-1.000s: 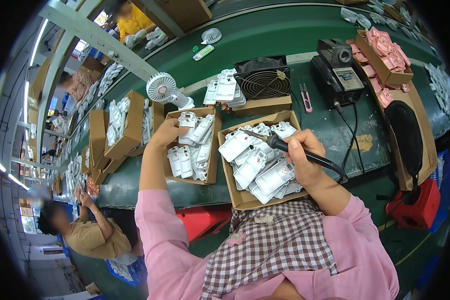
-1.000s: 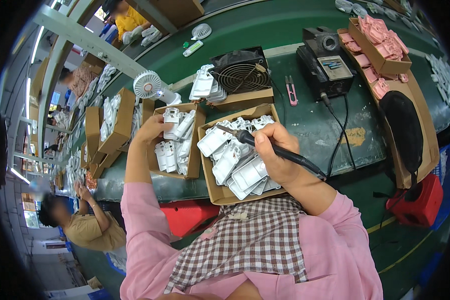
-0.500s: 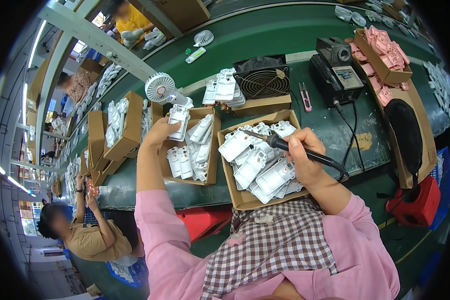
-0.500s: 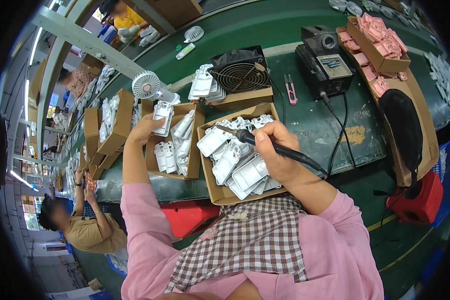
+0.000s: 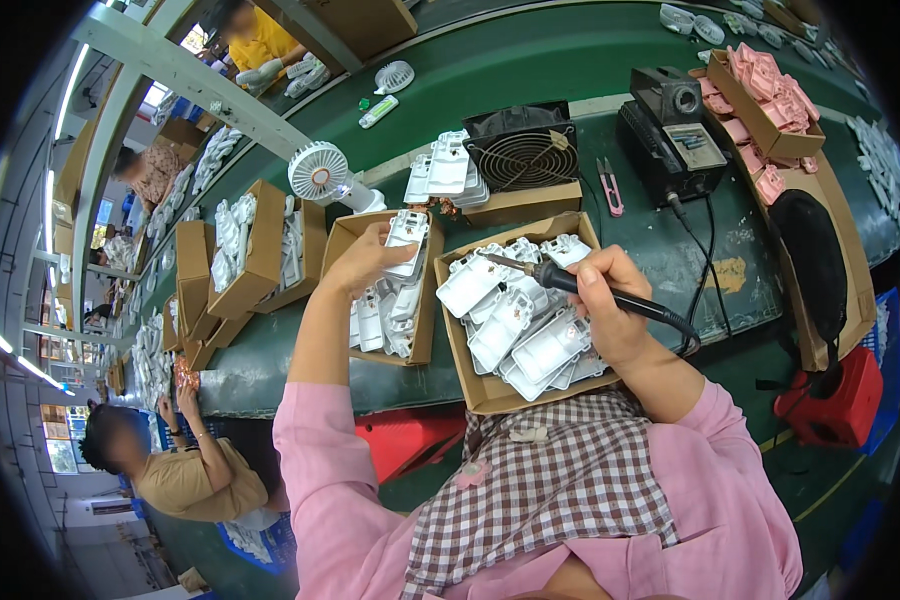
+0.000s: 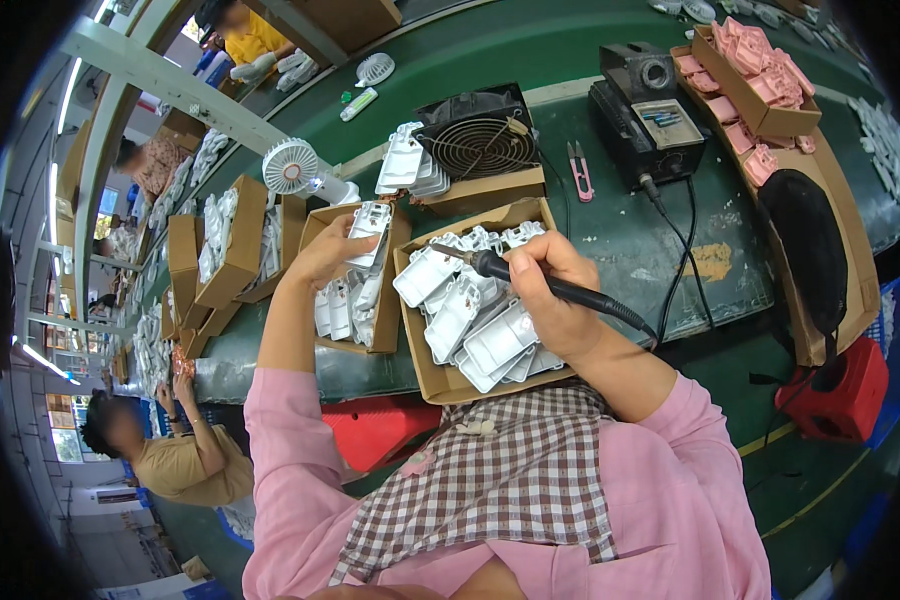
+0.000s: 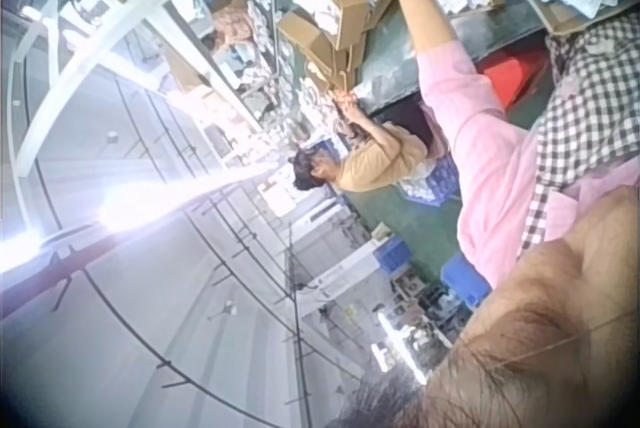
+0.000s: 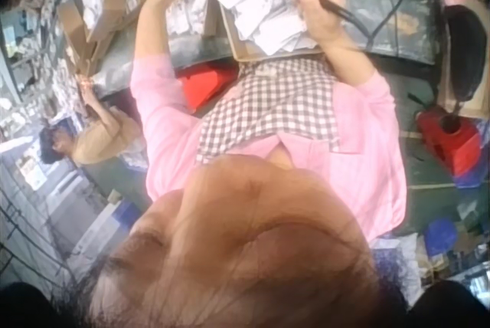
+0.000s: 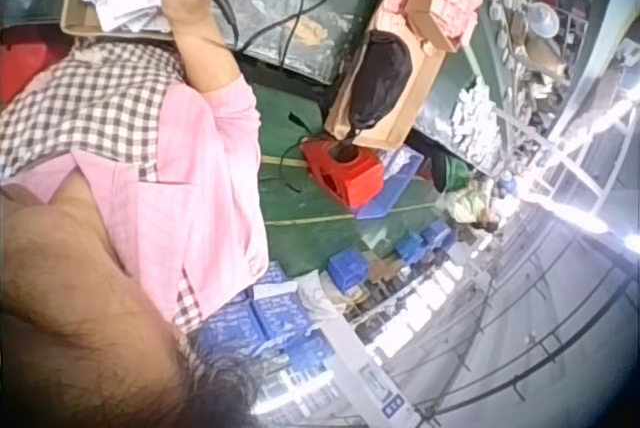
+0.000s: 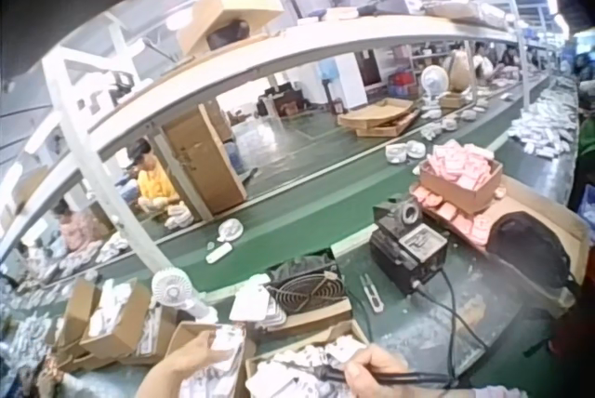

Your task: The person solders components in plastic casings using a soldering iron, places the soldering iron on its stand, and pushes a box across the table.

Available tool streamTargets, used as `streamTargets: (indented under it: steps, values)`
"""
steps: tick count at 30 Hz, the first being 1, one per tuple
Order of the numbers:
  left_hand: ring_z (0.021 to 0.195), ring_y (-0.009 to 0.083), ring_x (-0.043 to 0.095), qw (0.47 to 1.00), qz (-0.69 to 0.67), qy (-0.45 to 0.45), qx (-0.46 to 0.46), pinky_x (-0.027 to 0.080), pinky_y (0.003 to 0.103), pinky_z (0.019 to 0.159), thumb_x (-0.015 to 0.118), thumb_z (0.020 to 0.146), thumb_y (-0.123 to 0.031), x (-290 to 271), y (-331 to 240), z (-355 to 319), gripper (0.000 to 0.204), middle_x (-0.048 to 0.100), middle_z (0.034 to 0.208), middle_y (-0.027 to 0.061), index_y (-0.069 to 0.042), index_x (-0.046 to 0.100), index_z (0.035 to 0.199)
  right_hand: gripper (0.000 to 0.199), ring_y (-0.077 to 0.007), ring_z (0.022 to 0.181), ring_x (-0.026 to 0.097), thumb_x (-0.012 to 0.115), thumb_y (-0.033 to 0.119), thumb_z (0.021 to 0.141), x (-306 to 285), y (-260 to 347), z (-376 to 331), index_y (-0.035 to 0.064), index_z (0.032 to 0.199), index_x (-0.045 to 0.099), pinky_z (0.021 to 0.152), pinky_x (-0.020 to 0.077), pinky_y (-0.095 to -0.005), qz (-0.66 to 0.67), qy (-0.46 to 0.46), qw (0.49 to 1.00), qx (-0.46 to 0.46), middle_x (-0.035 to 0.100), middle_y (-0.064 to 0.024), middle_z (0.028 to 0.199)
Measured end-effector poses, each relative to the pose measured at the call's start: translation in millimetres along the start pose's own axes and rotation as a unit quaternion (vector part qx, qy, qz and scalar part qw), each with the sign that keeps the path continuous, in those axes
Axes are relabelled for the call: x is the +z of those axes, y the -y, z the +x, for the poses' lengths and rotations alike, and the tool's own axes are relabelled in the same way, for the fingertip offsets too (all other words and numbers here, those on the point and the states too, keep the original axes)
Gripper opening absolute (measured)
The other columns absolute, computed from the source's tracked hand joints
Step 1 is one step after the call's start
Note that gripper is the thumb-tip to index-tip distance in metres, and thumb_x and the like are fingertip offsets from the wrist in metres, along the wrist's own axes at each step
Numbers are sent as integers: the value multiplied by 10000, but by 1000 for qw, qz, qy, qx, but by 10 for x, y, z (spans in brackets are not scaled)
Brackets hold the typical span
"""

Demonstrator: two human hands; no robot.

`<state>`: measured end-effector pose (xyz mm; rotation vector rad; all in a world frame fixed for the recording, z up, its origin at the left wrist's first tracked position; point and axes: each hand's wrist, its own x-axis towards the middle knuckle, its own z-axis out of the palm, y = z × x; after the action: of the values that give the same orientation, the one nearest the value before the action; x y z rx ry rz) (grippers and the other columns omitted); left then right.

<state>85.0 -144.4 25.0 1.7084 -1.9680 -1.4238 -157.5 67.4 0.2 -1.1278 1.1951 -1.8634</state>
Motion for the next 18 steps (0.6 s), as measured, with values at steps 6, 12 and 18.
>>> streamTargets:
  steps: [6,12,18]
  values:
    - [926,151,604,976,-181,121,-19,460,295,862,681,791,-77,-193,99,-66,455,609,1080,102,55,491,1183,156,-41,566,476,558,135,895,11,-24,-5,-1,817,556,514,398,-212,7,-3,1000,-4,561,-10,634]
    - [997,188,582,970,-242,18,-26,450,327,888,654,810,-72,-443,404,-703,443,598,1106,107,55,485,1200,168,-40,579,477,566,152,898,-8,22,-1,2,823,555,525,401,-209,5,20,1000,7,557,-5,641]
    - [933,179,586,998,-44,10,-51,455,313,828,650,832,-173,-231,657,-856,493,588,1130,100,40,456,1231,205,-37,559,451,523,210,914,17,21,3,30,816,508,495,373,-180,5,28,1000,11,543,-32,716]
